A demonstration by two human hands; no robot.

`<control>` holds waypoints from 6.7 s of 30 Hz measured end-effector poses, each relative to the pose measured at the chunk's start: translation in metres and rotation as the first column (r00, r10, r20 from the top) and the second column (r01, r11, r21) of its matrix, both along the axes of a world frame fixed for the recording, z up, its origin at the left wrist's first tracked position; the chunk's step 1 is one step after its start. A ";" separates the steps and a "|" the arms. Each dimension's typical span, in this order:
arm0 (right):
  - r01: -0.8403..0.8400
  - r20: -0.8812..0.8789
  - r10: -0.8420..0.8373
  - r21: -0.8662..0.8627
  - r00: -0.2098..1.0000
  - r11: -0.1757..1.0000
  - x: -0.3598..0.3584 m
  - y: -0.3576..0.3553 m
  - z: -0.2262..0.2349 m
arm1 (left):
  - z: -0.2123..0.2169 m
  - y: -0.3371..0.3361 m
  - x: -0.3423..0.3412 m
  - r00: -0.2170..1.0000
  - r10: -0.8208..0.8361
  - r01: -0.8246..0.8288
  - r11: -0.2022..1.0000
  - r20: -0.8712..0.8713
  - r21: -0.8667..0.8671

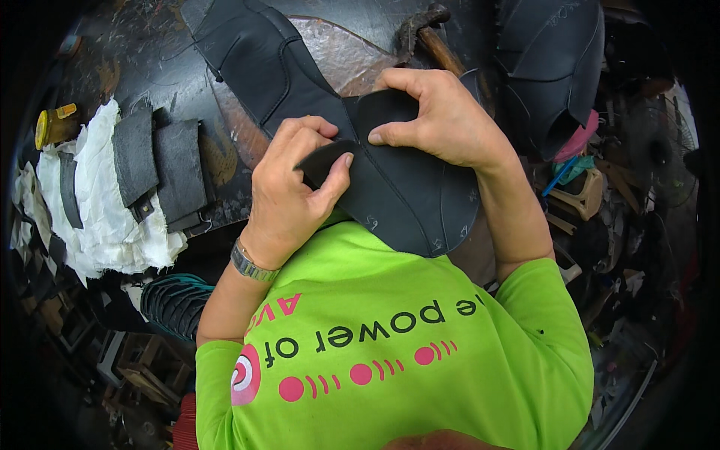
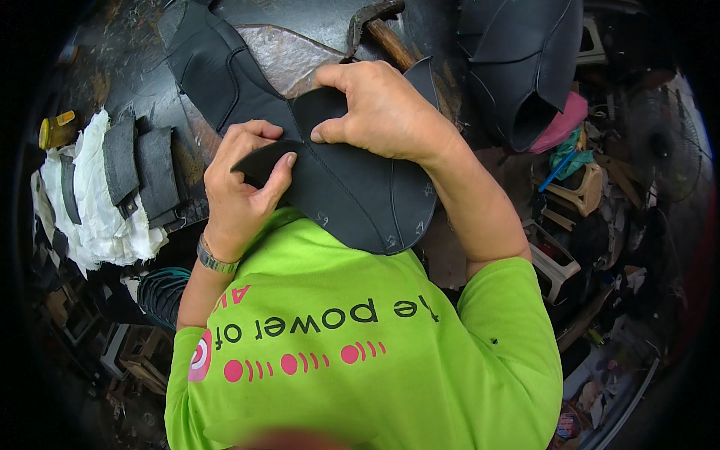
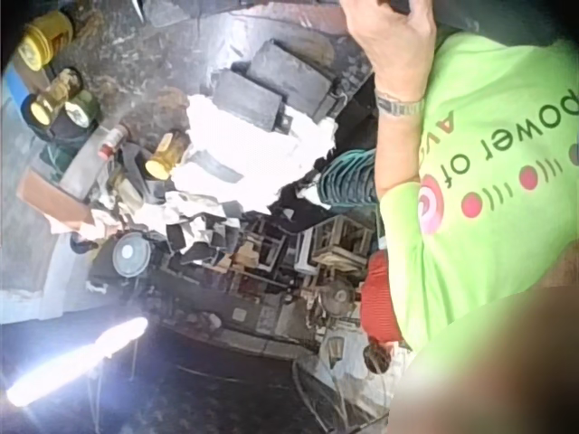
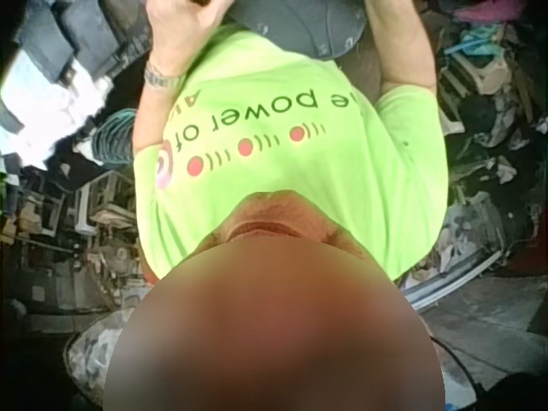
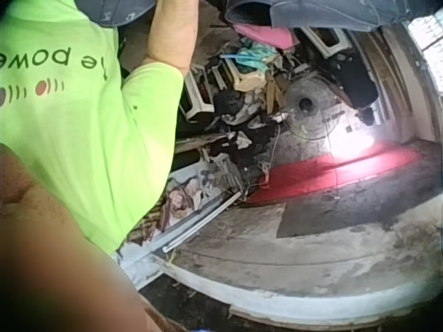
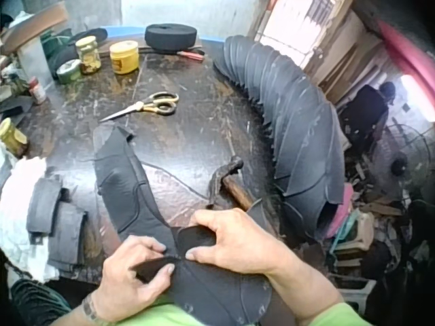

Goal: The person fits a black rubber patch onto the toe of a shoe, taps it with a hammer, and then applies a paste from a yellow container to multiple small black rubber pieces on a workbench.

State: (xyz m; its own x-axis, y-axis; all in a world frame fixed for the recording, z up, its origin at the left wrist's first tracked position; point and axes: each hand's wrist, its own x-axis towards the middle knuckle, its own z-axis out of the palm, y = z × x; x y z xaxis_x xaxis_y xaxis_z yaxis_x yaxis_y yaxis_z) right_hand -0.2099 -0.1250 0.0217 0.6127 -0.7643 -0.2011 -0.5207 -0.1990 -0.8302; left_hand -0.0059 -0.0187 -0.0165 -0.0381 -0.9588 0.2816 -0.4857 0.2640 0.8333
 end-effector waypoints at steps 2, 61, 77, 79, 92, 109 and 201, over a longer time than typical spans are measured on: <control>0.012 -0.039 -0.011 0.036 0.999 0.999 0.000 0.001 0.001 | 0.000 0.000 -0.001 1.000 -0.004 0.004 1.000 -0.006 -0.003; -0.326 -0.522 0.122 -0.319 0.844 0.890 0.036 -0.010 0.014 | -0.003 -0.008 -0.010 0.995 0.062 -0.055 0.995 0.082 -0.083; -0.276 -0.463 0.059 -0.416 0.885 0.866 0.036 -0.032 0.010 | -0.003 -0.005 -0.009 0.988 0.087 -0.083 0.996 0.130 -0.036; -0.263 -0.413 0.049 -0.481 0.909 0.836 0.028 -0.025 0.004 | -0.004 -0.005 -0.010 0.987 0.097 -0.093 0.995 0.131 -0.039; -0.221 -0.386 -0.028 -0.584 0.922 0.781 0.016 0.004 -0.006 | -0.002 0.006 -0.015 0.989 0.106 -0.090 0.985 0.105 -0.148; -0.129 -0.145 0.061 -0.521 0.988 0.844 0.015 0.011 -0.015 | 0.005 0.025 -0.001 0.987 0.144 -0.141 0.989 0.071 -0.041; -0.543 -0.527 0.345 -0.281 0.777 0.791 0.070 0.001 0.043 | -0.006 0.021 0.058 0.669 0.256 -0.036 0.949 -0.698 0.313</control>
